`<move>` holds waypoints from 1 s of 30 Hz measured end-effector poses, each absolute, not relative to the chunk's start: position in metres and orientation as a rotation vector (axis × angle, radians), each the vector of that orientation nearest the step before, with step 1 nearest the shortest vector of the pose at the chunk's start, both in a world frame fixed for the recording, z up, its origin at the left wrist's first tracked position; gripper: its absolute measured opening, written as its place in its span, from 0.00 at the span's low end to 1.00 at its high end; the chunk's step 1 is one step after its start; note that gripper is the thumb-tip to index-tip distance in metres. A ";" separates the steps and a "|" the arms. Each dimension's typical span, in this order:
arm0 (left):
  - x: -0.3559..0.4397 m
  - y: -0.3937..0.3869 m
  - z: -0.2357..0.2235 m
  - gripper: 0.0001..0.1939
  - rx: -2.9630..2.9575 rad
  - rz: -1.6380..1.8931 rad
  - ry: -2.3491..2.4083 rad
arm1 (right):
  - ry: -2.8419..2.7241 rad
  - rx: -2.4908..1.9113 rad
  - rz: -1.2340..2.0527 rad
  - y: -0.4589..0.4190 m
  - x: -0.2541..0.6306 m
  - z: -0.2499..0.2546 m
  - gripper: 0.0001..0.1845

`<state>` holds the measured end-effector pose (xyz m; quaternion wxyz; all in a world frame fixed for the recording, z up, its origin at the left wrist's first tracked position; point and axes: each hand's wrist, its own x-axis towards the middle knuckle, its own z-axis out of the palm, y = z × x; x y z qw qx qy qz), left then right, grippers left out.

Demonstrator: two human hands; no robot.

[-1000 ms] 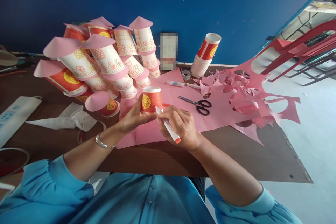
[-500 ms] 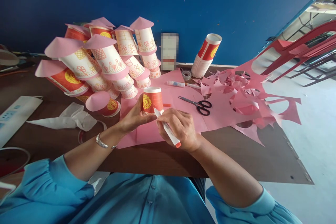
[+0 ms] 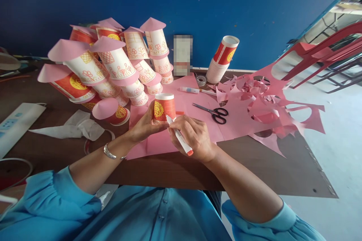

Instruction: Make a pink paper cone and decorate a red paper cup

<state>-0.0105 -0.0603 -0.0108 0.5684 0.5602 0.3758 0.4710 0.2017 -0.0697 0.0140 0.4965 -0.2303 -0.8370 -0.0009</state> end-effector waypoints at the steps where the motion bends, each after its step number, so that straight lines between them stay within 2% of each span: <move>1: -0.010 -0.060 -0.011 0.42 1.316 1.108 0.881 | -2.027 -0.558 -0.001 -0.070 0.202 0.014 0.09; 17: -0.010 -0.060 -0.014 0.42 1.283 1.101 0.811 | -2.038 -0.533 0.113 -0.070 0.203 0.012 0.10; 30: -0.013 -0.060 -0.016 0.39 1.296 1.101 0.885 | -2.032 -0.572 0.051 -0.070 0.204 0.015 0.10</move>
